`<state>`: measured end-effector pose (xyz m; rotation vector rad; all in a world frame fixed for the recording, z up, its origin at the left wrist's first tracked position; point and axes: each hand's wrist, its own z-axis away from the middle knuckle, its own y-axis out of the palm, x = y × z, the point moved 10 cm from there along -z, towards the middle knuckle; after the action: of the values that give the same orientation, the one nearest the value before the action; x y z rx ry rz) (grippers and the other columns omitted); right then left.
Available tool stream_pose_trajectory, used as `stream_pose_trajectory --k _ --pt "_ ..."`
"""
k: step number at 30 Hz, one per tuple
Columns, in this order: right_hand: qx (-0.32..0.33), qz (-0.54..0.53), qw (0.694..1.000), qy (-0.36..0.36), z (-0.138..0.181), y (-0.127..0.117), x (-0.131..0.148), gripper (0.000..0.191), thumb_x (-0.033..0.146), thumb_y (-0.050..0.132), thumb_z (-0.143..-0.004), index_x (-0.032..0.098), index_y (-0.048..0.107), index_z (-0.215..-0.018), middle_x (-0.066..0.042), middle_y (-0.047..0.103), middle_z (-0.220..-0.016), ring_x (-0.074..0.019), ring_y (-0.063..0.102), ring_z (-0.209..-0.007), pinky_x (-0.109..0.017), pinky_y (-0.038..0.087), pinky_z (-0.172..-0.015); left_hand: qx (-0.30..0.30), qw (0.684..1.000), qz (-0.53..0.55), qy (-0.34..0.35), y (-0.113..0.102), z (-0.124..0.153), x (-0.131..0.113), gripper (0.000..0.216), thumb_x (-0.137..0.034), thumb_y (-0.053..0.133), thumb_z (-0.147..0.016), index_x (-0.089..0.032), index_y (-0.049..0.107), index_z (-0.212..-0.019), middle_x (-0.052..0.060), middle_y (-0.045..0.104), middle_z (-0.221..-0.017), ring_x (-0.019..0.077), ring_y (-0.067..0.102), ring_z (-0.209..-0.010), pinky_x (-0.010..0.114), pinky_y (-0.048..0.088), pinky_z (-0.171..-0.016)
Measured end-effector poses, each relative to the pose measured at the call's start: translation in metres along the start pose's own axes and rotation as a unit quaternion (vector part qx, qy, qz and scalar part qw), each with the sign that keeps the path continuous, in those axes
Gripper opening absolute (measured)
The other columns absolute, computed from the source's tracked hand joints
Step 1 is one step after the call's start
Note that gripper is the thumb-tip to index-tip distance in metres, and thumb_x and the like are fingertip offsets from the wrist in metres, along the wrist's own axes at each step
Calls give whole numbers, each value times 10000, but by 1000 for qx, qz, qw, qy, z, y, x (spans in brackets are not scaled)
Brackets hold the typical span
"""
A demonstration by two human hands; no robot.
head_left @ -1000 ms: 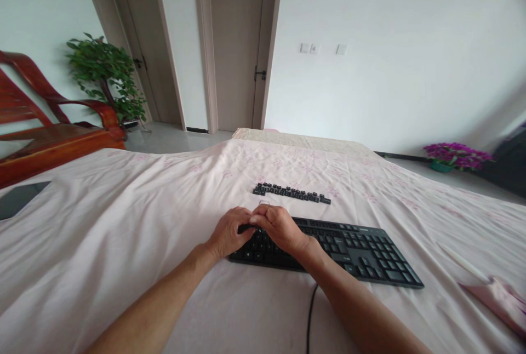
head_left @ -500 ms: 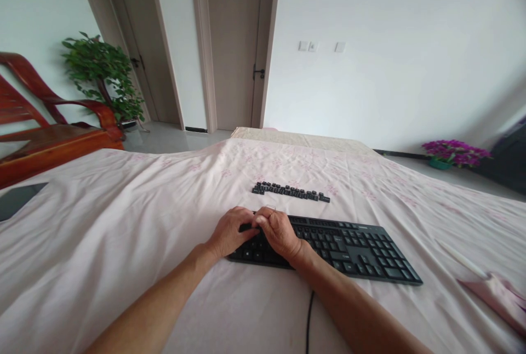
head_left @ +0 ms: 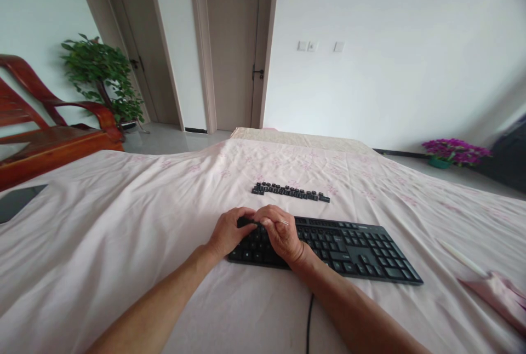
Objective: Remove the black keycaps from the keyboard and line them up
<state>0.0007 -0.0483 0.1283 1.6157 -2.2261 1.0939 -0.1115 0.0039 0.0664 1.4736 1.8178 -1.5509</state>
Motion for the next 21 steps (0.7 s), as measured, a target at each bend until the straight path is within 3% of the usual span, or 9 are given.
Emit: stream_pose_trajectory --k 5,8,13,21 --pt "-36 148 988 7 -3 -11 2 252 250 386 -949 232 626 -1024 -39 656 -850 -188 550 -864 -341 420 -828 -26 998 60 -17 -5 0 2 448 -215 661 -728 -253 565 -1165 -8 686 -880 164 636 -877 305 468 -867" --pt "5 210 977 29 -6 -1 -3 290 220 374 -951 225 600 -1134 -47 649 -831 -193 539 -855 -325 419 -793 -50 992 115 -29 -10 0 5 488 -204 659 -727 -233 529 -1197 3 674 -873 162 641 -863 317 484 -856" --pt "79 268 957 77 -7 15 -16 197 267 473 -924 248 664 -965 -37 657 -855 -169 552 -806 -268 401 -716 -61 974 213 -54 -12 0 12 529 -222 674 -720 -195 485 -1214 27 645 -921 149 657 -794 296 522 -778" --pt "81 228 958 153 -4 14 -35 111 301 580 -856 227 662 -843 -12 688 -835 -162 599 -820 -239 394 -739 -41 972 230 -36 -4 0 11 537 -180 653 -728 -222 469 -1230 16 623 -953 133 659 -790 296 525 -801"
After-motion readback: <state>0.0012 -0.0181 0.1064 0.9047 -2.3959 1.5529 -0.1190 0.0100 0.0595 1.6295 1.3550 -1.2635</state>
